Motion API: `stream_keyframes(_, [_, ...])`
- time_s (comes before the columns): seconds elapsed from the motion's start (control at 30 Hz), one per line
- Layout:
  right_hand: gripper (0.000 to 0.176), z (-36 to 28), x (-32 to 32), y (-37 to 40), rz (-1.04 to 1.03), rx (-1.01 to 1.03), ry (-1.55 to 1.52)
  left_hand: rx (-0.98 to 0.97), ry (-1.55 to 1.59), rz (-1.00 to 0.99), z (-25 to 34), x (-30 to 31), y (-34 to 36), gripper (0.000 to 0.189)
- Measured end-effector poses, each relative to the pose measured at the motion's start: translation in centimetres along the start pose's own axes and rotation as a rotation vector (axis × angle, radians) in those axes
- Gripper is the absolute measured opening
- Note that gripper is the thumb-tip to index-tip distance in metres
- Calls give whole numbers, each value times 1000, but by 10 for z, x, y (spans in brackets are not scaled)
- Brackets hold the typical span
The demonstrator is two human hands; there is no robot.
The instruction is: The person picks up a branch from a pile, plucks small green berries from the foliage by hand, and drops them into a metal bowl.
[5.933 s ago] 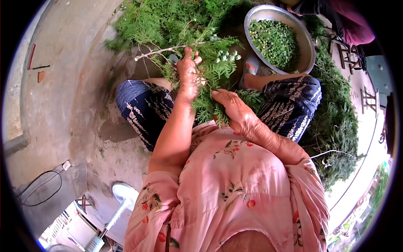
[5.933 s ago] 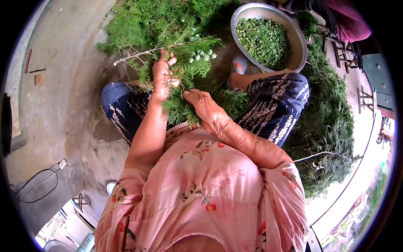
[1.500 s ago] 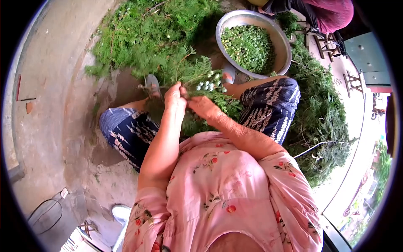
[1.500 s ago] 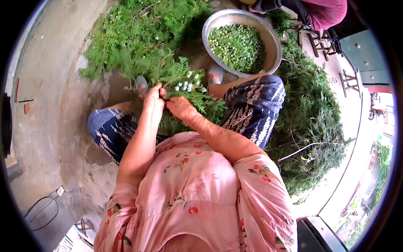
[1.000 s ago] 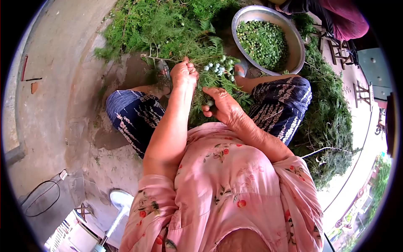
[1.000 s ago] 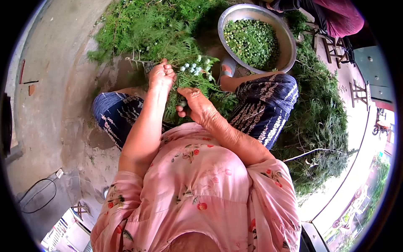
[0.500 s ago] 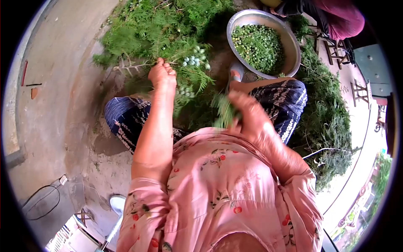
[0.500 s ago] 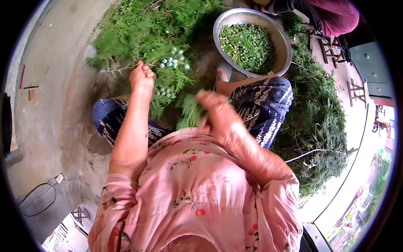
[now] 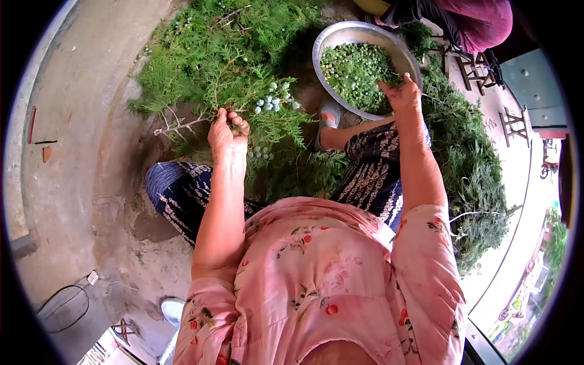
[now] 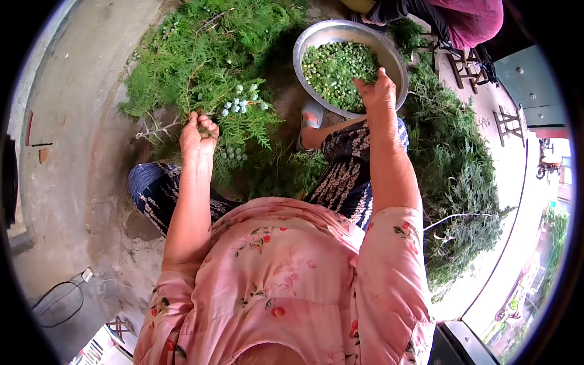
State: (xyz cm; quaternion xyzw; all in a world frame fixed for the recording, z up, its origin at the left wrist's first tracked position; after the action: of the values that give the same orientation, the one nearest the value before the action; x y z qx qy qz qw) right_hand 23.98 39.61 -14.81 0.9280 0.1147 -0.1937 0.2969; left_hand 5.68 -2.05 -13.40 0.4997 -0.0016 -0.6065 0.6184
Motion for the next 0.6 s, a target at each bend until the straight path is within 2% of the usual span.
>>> stream_keyframes(0.03, [47, 0, 8, -7, 6, -3, -1, 4, -5, 3, -1, 1, -1, 20])
stream_keyframes(0.1, [39, 0, 12, -2, 4, -39, -193, 20, 32, -21, -3, -5, -2, 18])
stream_keyframes(0.13, [33, -2, 25, 0, 168, 30, -177, 3, 12, -9, -3, -4, -2, 16])
stream_keyframes(0.17, [33, 3, 37, -10, 171, 29, -177, 5, 10, -7, -4, -7, -2, 16])
stream_keyframes(0.23, [32, -20, 40, -33, 42, 464, 913, 33, 38, 22, -7, -13, 2, 14])
stream_keyframes(0.27, [36, -22, 40, -29, 143, 371, 1009, 47, 11, -19, -6, -20, 8, 20])
stream_keyframes(0.3, [36, -23, 33, -22, 144, 368, 1010, 48, 9, -16, -6, -22, 10, 20])
stream_keyframes(0.37, [35, -44, 20, 6, 302, 588, 958, 77, 55, -103, -8, -33, 11, 21])
stream_keyframes(0.4, [35, -55, 5, 29, 300, 780, 1037, 116, 95, -187, -11, -41, 10, 23])
stream_keyframes(0.43, [35, -55, -1, 44, 295, 774, 1039, 113, 94, -180, -12, -40, 8, 23])
stream_keyframes(0.5, [31, -49, -38, 91, 4, 784, 881, 97, 74, -277, -12, -58, 23, 25])
stream_keyframes(0.53, [27, -35, -55, 119, -173, 664, 650, 88, 48, -296, -13, -61, 26, 29])
stream_keyframes(0.57, [21, -5, -69, 125, -504, 533, 578, 76, 22, -284, -13, -63, 27, 32])
stream_keyframes(0.6, [21, 16, -85, 159, -679, 396, 690, 78, 1, -286, -14, -66, 29, 33])
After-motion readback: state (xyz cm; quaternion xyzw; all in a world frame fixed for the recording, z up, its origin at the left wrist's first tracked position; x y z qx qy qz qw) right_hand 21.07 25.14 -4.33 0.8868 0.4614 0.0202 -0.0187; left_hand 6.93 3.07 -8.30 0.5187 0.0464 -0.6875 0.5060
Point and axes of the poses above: each hand's wrist, its own y-axis away from the middle knuckle, its own x-axis out of the back of the hand, z = x × y, the point moved 9 cm from there along -y, towards the middle knuckle, and after that the axes turned 1 degree about x, right-handed, at the moved point
